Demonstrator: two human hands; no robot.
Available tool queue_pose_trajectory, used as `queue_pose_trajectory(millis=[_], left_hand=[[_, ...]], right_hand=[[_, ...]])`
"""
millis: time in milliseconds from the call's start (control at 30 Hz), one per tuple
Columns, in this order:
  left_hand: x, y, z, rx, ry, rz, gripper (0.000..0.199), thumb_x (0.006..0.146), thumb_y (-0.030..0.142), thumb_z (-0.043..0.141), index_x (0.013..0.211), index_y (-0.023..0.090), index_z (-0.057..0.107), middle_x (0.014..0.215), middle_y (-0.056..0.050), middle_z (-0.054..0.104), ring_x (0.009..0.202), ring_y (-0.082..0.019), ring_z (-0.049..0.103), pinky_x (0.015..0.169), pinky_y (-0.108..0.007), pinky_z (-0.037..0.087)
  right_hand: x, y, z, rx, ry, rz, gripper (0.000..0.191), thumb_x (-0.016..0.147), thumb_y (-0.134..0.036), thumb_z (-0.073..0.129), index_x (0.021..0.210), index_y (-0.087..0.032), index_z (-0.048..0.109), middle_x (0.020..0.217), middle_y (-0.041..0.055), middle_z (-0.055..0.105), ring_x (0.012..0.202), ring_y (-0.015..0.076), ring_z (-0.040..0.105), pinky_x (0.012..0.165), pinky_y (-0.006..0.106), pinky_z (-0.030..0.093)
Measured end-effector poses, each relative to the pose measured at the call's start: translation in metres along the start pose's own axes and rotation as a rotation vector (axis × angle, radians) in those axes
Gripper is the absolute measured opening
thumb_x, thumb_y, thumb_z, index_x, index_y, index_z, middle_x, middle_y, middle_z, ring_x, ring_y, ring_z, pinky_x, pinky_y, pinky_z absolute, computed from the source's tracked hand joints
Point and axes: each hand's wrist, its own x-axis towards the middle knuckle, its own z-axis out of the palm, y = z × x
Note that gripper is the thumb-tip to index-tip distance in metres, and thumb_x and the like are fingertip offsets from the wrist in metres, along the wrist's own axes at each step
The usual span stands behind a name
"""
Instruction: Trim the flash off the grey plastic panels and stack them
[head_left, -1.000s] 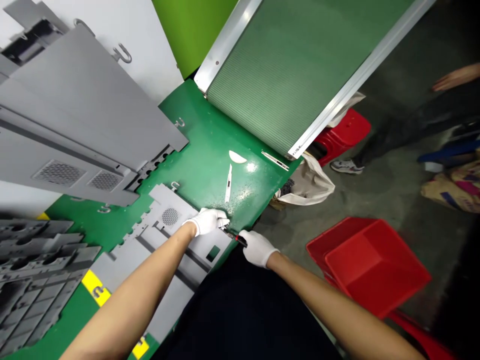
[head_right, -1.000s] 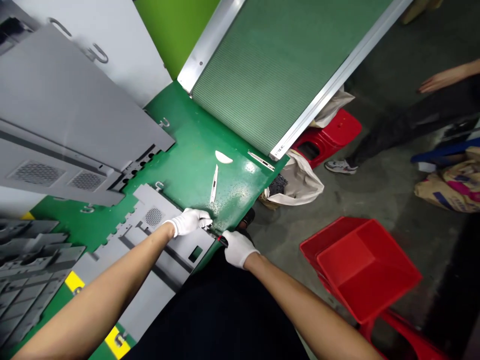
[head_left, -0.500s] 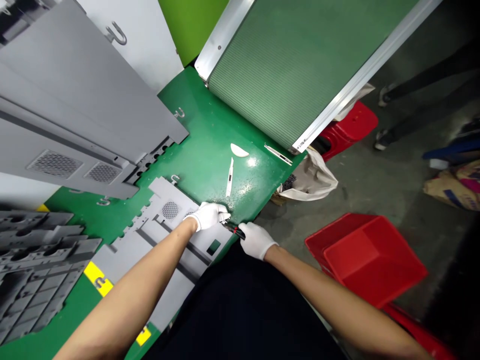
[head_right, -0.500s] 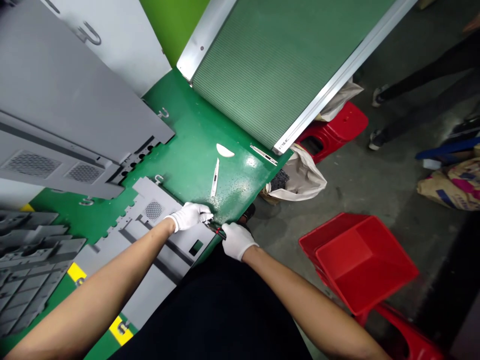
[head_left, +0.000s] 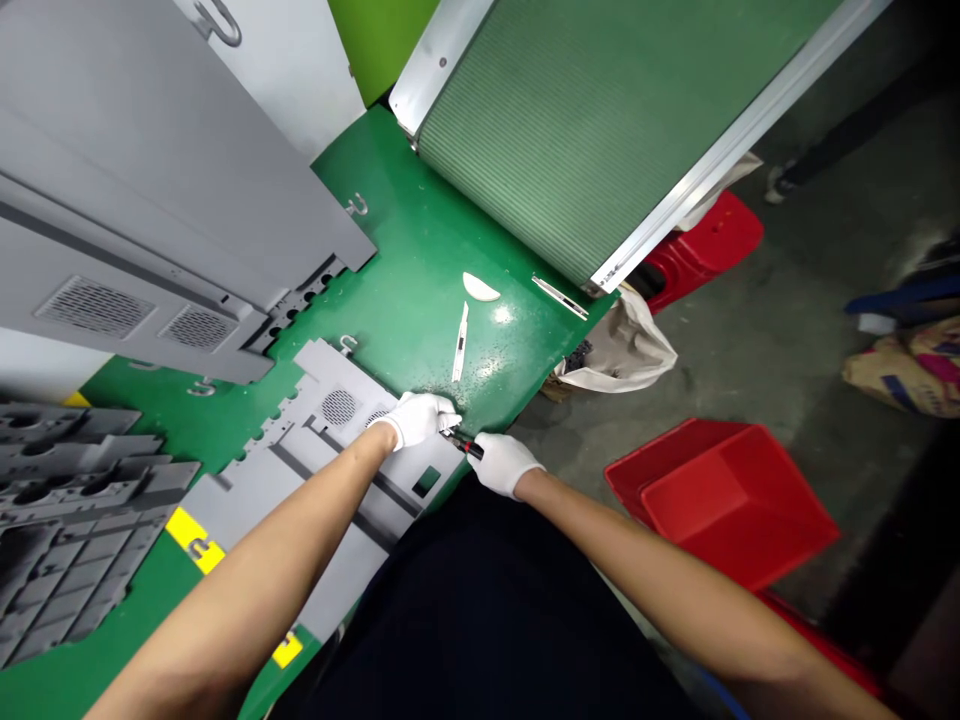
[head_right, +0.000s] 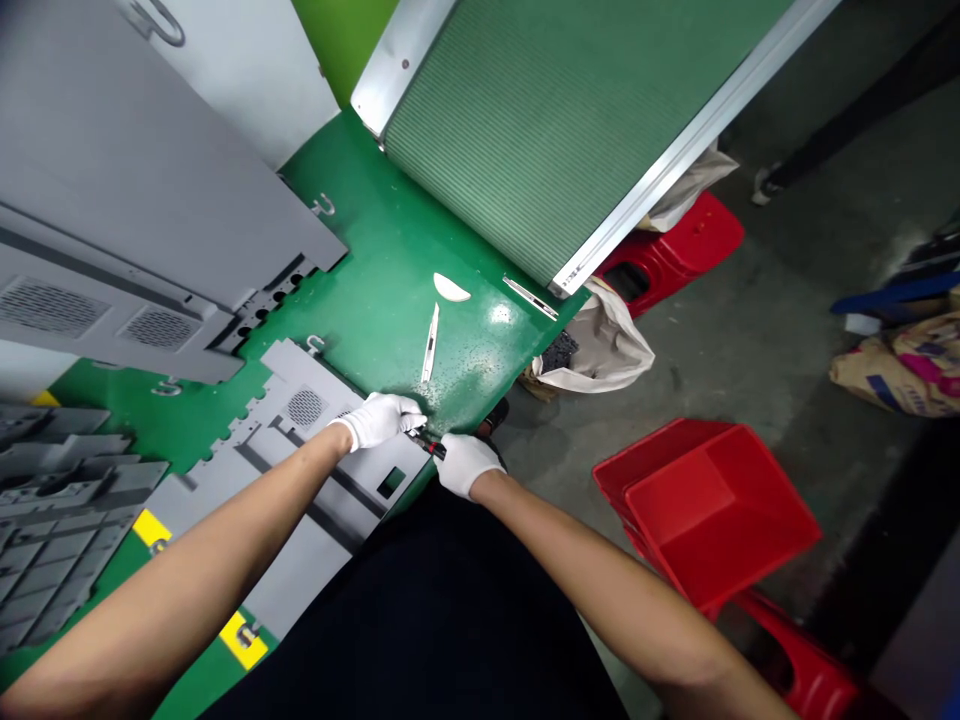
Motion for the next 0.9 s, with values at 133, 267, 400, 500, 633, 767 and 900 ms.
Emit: queue_pose_trajectory(millis=[133,267,400,500,633,767,900], left_hand=[[-0.002,0.002,-0.002,-0.008,-0.044,-0.019,0.039,0.092,0.054,0.051,0.078,0.022,0.067,0.076,0.002,0.068,0.070,-0.013,0.057,0.071,-0.026,0.037],[0.005,0.002,-0.003,0.007,-0.119,-0.011,0.040,0.090,0.056,0.051,0.081,0.022,0.069,0.076,0.001,0.070,0.069,-0.013,0.056,0.071,-0.027,0.038],[0.034,-0.002,-0.005,0.021,-0.230,-0.030,0.039,0.081,0.053,0.063,0.062,0.019,0.066,0.056,0.000,0.061,0.050,-0.013,0.042,0.057,-0.030,0.035],[0.054,-0.002,-0.010,0.050,-0.325,-0.022,0.039,0.073,0.046,0.072,0.047,0.019,0.060,0.043,0.000,0.052,0.043,-0.012,0.034,0.052,-0.032,0.032],[0.042,0.011,-0.017,0.091,-0.295,0.083,0.037,0.074,0.045,0.073,0.050,0.019,0.062,0.055,-0.003,0.059,0.055,-0.016,0.045,0.062,-0.031,0.038],[0.004,0.036,-0.021,0.145,-0.110,0.315,0.040,0.092,0.048,0.054,0.065,0.020,0.067,0.077,-0.008,0.064,0.080,-0.021,0.054,0.083,-0.034,0.040],[-0.011,0.043,-0.043,0.092,0.110,0.274,0.046,0.096,0.051,0.046,0.074,0.018,0.070,0.078,-0.008,0.065,0.077,-0.020,0.055,0.083,-0.034,0.042]], right_hand=[[0.001,-0.002,0.001,-0.035,0.000,0.008,0.036,0.093,-0.050,0.045,0.107,-0.023,0.064,0.101,0.0136,0.074,0.089,0.0312,0.071,0.073,0.038,0.049],[0.002,-0.001,0.004,-0.082,0.001,0.009,0.034,0.095,-0.044,0.044,0.107,-0.020,0.064,0.100,0.0170,0.074,0.089,0.0317,0.071,0.075,0.038,0.049],[0.005,0.002,0.008,-0.091,0.002,-0.016,0.029,0.094,-0.036,0.045,0.107,-0.018,0.064,0.101,0.0181,0.073,0.092,0.0320,0.071,0.078,0.039,0.049],[0.007,0.004,0.010,-0.097,0.012,-0.036,0.029,0.093,-0.032,0.045,0.108,-0.017,0.064,0.101,0.0186,0.073,0.095,0.0332,0.070,0.080,0.040,0.049],[0.009,0.006,0.012,-0.076,0.016,-0.031,0.030,0.093,-0.034,0.046,0.107,-0.017,0.066,0.099,0.0172,0.074,0.093,0.0320,0.071,0.079,0.038,0.049],[0.010,0.011,0.016,-0.020,0.002,-0.007,0.037,0.096,-0.044,0.042,0.100,-0.018,0.070,0.098,0.0170,0.075,0.093,0.0313,0.071,0.080,0.037,0.049],[0.009,0.014,0.020,0.038,0.017,0.033,0.040,0.098,-0.047,0.041,0.104,-0.019,0.068,0.102,0.0170,0.074,0.097,0.0304,0.070,0.083,0.037,0.047]])
